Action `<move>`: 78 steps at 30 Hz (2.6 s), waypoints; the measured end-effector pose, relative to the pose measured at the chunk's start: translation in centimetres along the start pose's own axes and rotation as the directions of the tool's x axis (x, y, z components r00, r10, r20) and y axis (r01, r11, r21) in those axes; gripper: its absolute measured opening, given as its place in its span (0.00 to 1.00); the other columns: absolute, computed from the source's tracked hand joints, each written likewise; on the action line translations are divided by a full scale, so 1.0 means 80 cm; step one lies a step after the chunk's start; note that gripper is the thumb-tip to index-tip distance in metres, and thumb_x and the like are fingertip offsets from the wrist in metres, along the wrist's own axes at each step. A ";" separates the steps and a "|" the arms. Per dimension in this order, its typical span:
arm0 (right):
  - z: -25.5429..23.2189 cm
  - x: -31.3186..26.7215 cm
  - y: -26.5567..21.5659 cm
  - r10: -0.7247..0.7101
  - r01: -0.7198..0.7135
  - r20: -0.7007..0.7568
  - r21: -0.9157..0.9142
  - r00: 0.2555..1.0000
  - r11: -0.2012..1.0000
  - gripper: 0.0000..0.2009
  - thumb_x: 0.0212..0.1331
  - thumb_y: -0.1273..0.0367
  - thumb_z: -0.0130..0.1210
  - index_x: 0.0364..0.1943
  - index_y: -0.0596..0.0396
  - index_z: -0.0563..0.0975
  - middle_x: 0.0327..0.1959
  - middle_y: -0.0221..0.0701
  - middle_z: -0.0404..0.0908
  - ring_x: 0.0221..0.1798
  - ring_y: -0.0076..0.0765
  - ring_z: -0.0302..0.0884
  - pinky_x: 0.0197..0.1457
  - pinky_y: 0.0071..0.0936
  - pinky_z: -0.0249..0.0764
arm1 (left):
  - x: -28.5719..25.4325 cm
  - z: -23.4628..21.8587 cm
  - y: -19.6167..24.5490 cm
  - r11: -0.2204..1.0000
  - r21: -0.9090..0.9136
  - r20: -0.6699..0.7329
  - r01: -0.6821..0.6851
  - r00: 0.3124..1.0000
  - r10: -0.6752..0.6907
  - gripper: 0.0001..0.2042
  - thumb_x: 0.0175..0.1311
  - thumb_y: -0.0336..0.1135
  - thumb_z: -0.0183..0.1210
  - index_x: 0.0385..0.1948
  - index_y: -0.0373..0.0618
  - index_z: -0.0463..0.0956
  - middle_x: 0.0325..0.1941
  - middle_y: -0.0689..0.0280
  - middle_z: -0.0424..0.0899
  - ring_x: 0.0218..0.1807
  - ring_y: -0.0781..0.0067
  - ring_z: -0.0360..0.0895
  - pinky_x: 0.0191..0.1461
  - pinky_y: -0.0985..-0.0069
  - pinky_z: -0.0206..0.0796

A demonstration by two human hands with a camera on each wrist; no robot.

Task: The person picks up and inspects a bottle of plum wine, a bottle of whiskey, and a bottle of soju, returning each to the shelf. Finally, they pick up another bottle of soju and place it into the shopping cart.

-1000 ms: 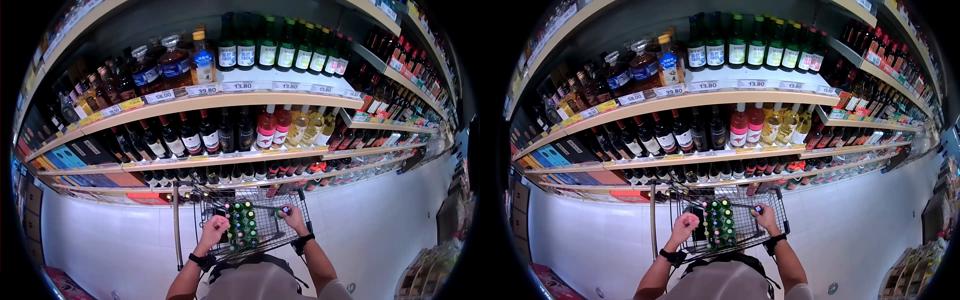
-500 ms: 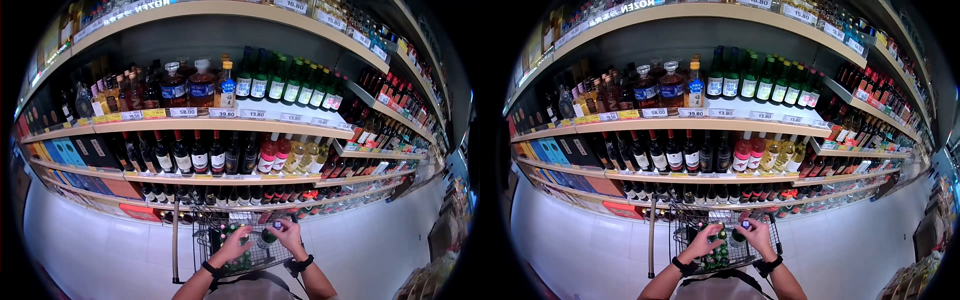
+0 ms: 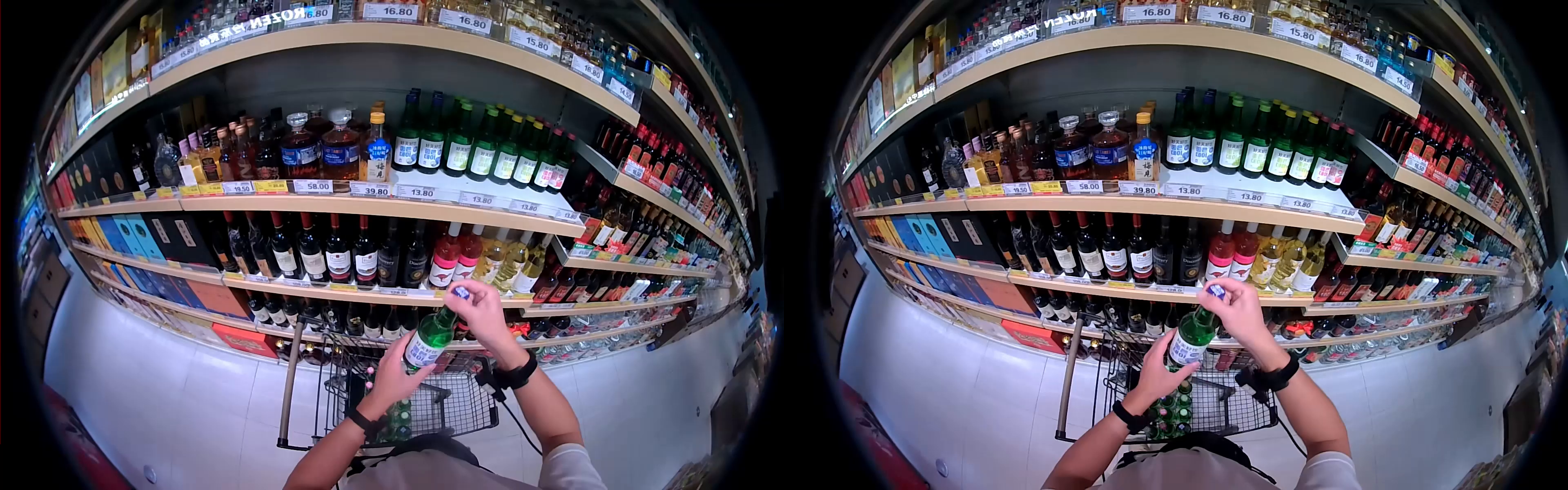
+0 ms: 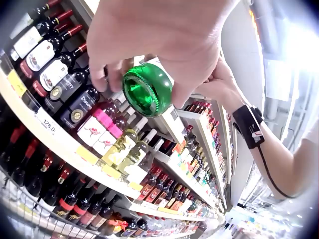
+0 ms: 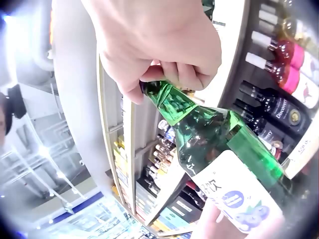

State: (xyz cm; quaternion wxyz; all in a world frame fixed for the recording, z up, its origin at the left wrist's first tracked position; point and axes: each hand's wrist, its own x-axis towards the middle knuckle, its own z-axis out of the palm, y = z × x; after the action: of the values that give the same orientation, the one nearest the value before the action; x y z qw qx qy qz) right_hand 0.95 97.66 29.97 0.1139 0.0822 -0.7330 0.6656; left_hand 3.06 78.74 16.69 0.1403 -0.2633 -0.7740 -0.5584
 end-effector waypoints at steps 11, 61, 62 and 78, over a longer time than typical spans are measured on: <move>-0.047 0.091 -0.122 -0.066 0.025 0.214 0.188 0.975 0.982 0.14 0.65 0.63 0.60 0.48 0.57 0.82 0.20 0.15 0.70 0.18 0.10 0.58 0.20 0.14 0.51 | 0.082 -0.008 0.077 0.870 -0.494 -0.017 -0.010 1.000 0.002 0.38 0.50 0.28 0.74 0.63 0.27 0.63 0.57 0.57 0.77 0.56 0.72 0.77 0.61 0.73 0.70; 0.046 0.144 -0.161 -0.368 0.397 0.194 -0.137 0.909 0.908 0.13 0.57 0.62 0.66 0.38 0.58 0.80 0.32 0.27 0.83 0.34 0.21 0.77 0.40 0.25 0.74 | 0.113 -0.067 0.069 -0.161 -0.923 0.352 0.350 0.936 0.018 0.36 0.73 0.61 0.43 0.71 0.41 0.55 0.68 0.46 0.68 0.61 0.42 0.75 0.58 0.59 0.78; 0.047 0.147 -0.157 -0.394 0.418 0.154 -0.193 0.906 0.887 0.14 0.57 0.62 0.66 0.38 0.59 0.80 0.32 0.28 0.83 0.34 0.21 0.77 0.40 0.25 0.73 | 0.109 -0.059 0.058 -0.046 -0.955 0.296 0.294 0.955 -0.035 0.33 0.74 0.58 0.44 0.70 0.40 0.56 0.68 0.46 0.67 0.61 0.43 0.76 0.57 0.61 0.78; -0.002 0.124 -0.132 0.092 -0.072 0.376 -0.066 0.922 0.995 0.17 0.64 0.64 0.63 0.51 0.59 0.76 0.40 0.30 0.83 0.34 0.19 0.73 0.37 0.20 0.68 | 0.097 -0.037 0.025 -0.096 -0.908 0.416 0.408 0.905 -0.093 0.32 0.75 0.60 0.40 0.67 0.41 0.64 0.58 0.47 0.77 0.43 0.54 0.80 0.45 0.66 0.74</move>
State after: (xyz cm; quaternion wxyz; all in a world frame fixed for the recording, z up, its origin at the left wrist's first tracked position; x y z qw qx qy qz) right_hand -5.69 97.10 42.83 -0.0555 0.1754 -0.7606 0.6226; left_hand -2.42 78.39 23.23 -0.2859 -0.1903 -0.1790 -0.9220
